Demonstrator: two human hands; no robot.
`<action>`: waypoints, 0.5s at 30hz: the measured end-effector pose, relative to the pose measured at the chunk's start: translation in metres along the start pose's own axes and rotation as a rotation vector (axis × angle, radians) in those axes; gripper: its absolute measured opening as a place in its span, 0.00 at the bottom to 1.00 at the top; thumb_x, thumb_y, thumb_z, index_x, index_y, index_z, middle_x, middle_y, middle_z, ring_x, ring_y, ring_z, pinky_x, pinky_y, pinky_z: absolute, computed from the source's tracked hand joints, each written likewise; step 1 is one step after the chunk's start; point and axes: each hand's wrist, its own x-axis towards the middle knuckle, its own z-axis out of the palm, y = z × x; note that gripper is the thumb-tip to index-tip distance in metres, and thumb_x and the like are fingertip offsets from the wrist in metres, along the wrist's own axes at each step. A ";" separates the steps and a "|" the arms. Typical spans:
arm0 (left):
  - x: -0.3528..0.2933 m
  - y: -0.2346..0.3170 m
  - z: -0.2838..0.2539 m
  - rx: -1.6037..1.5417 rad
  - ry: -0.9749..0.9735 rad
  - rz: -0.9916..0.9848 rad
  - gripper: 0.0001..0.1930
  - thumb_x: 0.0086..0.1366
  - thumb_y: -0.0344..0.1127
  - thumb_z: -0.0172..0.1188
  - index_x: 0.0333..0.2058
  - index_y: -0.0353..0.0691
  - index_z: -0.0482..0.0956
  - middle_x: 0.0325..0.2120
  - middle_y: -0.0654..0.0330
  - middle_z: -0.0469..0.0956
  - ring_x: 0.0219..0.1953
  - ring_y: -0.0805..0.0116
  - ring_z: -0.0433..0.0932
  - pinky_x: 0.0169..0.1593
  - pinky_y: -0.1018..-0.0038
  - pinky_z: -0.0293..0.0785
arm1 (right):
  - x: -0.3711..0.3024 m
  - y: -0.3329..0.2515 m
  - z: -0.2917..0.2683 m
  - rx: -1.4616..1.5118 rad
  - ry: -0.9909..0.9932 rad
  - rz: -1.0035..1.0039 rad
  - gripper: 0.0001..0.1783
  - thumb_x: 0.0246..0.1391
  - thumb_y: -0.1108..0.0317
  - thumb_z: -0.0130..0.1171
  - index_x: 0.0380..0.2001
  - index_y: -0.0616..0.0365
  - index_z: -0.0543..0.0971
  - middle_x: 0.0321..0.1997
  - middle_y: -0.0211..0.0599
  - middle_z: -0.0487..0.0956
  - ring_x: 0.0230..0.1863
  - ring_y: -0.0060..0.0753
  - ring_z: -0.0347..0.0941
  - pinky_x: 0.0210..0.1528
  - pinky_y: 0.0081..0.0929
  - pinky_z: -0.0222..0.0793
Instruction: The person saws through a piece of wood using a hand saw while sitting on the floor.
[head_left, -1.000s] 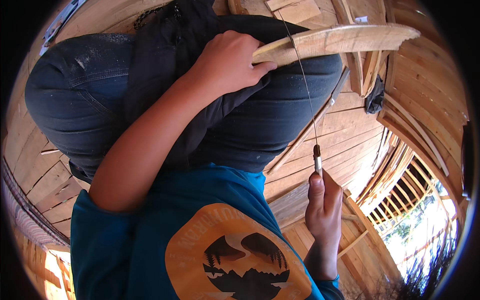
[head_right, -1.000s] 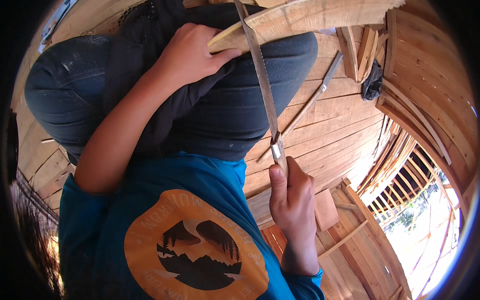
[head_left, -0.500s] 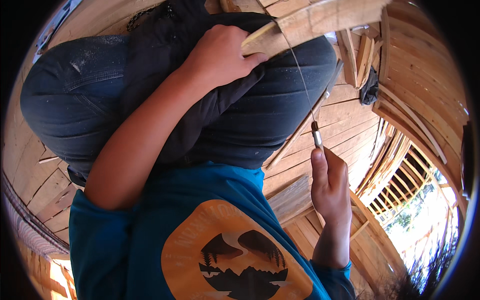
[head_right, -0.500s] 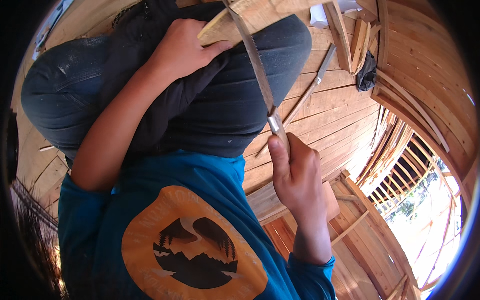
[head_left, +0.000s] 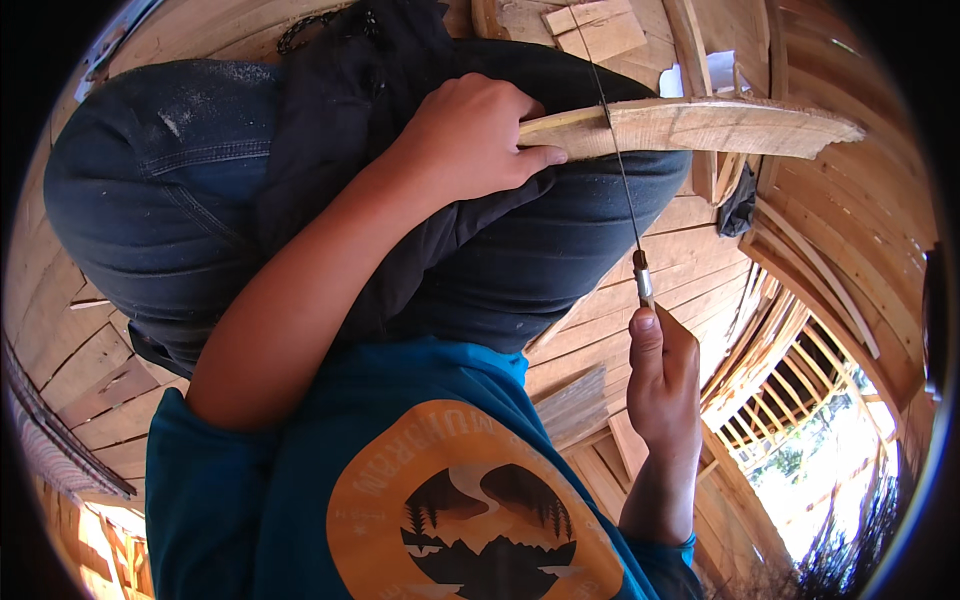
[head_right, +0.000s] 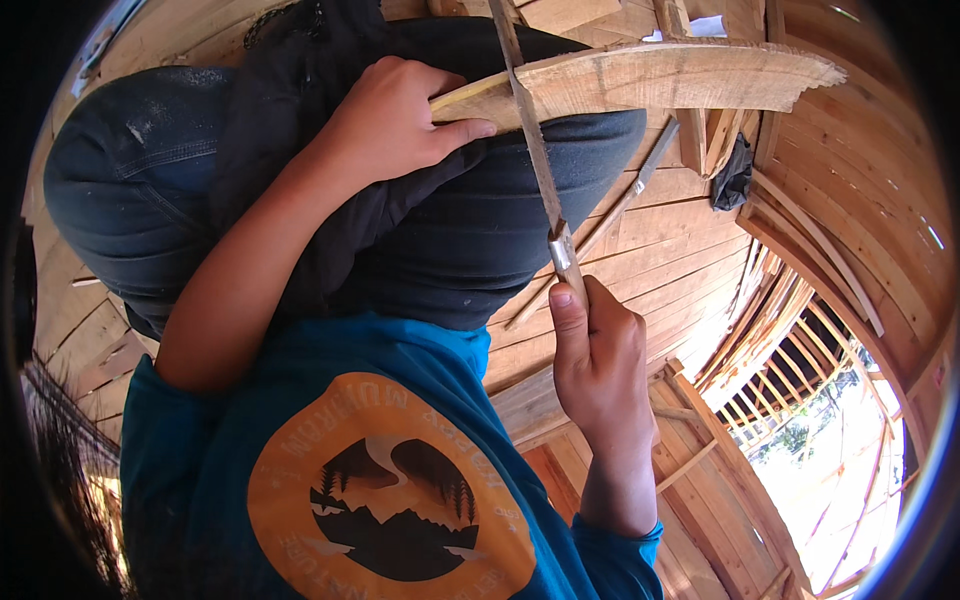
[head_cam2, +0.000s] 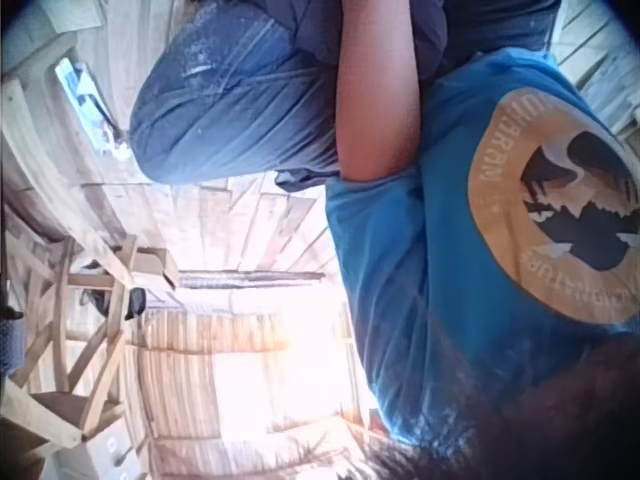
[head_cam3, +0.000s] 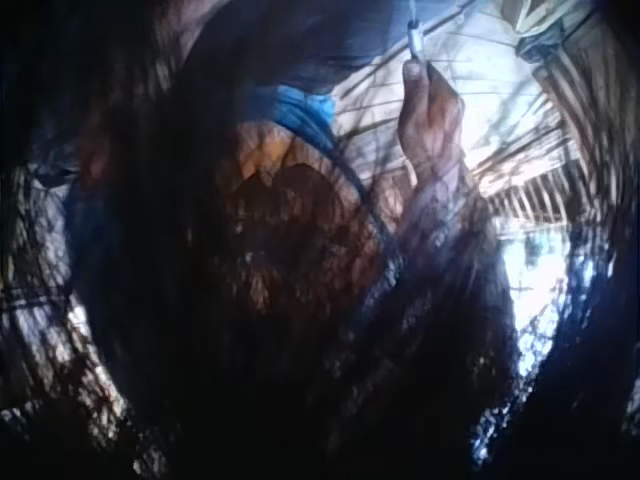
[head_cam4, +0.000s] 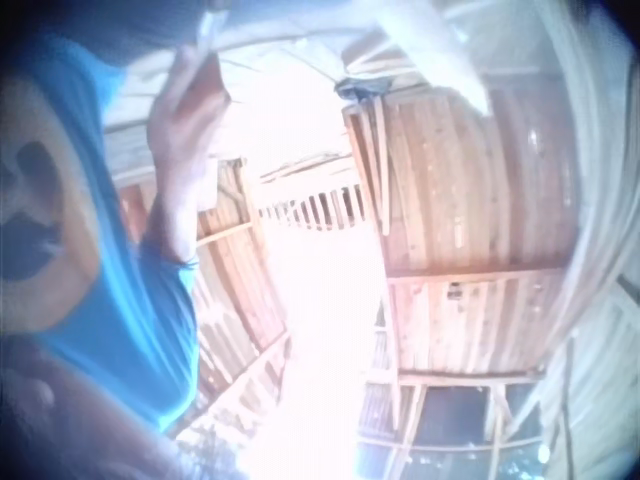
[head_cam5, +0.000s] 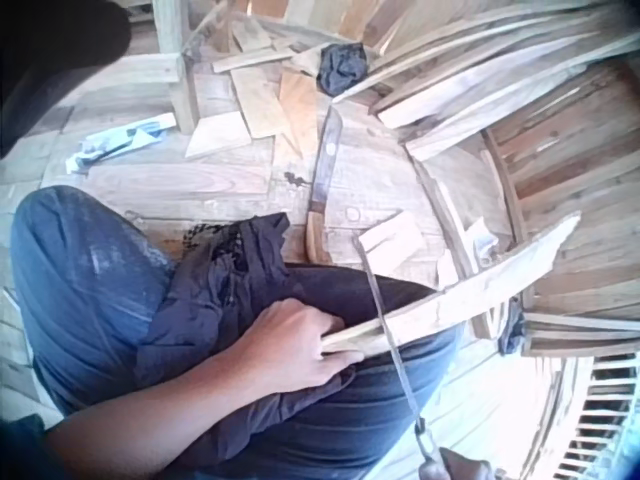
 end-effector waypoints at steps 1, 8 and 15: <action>0.002 -0.002 0.000 0.006 0.000 -0.005 0.19 0.54 0.45 0.71 0.34 0.33 0.85 0.23 0.45 0.80 0.27 0.47 0.81 0.36 0.62 0.78 | 0.004 0.001 0.003 0.015 0.003 -0.007 0.28 0.69 0.52 0.48 0.22 0.66 0.71 0.12 0.39 0.62 0.17 0.26 0.55 0.21 0.34 0.53; 0.012 -0.011 -0.004 -0.043 0.016 0.004 0.17 0.54 0.44 0.71 0.30 0.33 0.83 0.22 0.44 0.79 0.26 0.46 0.80 0.32 0.63 0.76 | 0.037 -0.005 0.023 0.051 0.060 -0.034 0.30 0.70 0.50 0.46 0.20 0.64 0.69 0.13 0.35 0.61 0.18 0.24 0.54 0.21 0.32 0.52; 0.013 -0.005 -0.008 -0.057 -0.042 -0.054 0.19 0.54 0.47 0.70 0.29 0.31 0.83 0.21 0.45 0.79 0.26 0.46 0.80 0.34 0.61 0.78 | 0.037 0.007 0.024 0.197 0.068 -0.062 0.29 0.67 0.51 0.51 0.20 0.65 0.69 0.12 0.39 0.63 0.16 0.29 0.58 0.21 0.32 0.55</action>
